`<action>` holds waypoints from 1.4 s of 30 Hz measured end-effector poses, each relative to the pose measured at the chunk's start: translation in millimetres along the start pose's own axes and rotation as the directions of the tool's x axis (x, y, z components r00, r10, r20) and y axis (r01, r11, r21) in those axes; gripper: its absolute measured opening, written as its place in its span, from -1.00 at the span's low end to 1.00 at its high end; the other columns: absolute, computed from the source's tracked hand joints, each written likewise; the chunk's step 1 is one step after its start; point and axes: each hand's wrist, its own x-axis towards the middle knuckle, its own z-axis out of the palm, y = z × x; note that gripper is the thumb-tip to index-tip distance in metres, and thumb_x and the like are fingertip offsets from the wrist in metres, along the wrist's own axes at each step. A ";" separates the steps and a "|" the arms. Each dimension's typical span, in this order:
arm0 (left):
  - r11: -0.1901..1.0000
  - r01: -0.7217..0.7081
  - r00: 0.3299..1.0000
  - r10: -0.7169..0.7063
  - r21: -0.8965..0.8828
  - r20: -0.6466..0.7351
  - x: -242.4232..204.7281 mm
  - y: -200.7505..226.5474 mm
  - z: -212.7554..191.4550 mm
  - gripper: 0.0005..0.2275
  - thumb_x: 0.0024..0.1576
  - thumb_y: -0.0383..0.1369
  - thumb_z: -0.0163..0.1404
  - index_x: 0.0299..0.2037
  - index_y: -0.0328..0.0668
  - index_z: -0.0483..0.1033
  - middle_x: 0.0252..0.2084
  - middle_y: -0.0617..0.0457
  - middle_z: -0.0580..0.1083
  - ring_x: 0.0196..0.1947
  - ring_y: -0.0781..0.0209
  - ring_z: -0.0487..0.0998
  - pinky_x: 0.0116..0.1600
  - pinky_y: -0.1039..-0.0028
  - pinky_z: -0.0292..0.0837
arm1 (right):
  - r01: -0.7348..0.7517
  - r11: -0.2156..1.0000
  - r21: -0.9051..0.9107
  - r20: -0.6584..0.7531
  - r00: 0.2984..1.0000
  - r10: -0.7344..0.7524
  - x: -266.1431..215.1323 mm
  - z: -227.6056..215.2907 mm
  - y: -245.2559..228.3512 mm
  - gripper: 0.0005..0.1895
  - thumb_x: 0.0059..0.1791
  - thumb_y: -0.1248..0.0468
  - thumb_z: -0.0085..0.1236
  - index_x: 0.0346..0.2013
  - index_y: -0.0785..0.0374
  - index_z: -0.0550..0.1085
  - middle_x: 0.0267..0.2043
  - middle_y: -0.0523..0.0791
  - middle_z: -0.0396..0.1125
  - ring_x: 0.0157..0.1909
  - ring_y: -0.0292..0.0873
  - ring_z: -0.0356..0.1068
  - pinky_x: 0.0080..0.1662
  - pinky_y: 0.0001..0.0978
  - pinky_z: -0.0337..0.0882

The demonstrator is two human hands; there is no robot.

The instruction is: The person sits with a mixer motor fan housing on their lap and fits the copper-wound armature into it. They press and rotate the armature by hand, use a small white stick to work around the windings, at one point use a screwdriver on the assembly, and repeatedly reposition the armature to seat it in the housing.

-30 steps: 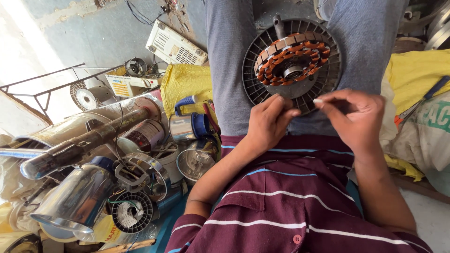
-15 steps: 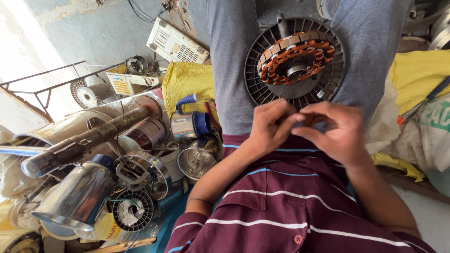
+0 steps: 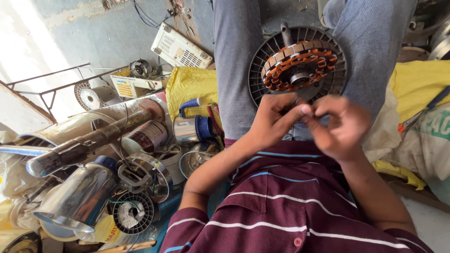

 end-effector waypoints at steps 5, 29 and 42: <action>0.643 -0.487 0.783 0.621 0.591 -0.030 38.5 42.1 -26.0 -0.79 0.16 -0.33 0.25 -0.16 -0.27 0.52 -0.32 0.00 0.54 -0.40 0.04 0.53 -0.25 0.30 0.35 | -0.126 0.903 0.412 -0.212 0.950 0.229 19.6 -16.1 18.7 -0.89 0.09 0.57 0.34 -0.21 0.46 0.52 -0.18 0.03 0.48 -0.22 -0.27 0.50 -0.18 -0.55 0.50; 0.504 -0.676 0.625 0.778 0.537 0.057 55.6 -1.1 -17.0 -0.81 0.02 -0.58 0.28 -0.20 -0.23 0.59 0.05 -0.20 0.53 -0.14 -0.01 0.69 -0.14 0.36 0.65 | 0.328 0.825 -0.461 0.062 0.939 -0.338 70.7 -29.6 -15.5 -0.91 -0.09 0.53 0.38 -0.37 0.35 0.62 -0.36 -0.02 0.49 -0.29 -0.08 0.52 -0.25 -0.34 0.54; 0.447 -0.706 0.599 0.791 0.548 0.127 56.0 -3.5 -20.7 -0.75 -0.03 -0.61 0.22 -0.15 -0.21 0.61 0.05 -0.16 0.52 -0.11 -0.06 0.68 -0.12 0.35 0.65 | 0.244 0.918 -0.312 -0.037 0.963 -0.268 43.5 -28.1 5.6 -0.90 0.01 0.50 0.40 -0.24 0.32 0.63 -0.23 -0.05 0.51 -0.23 -0.14 0.55 -0.22 -0.48 0.56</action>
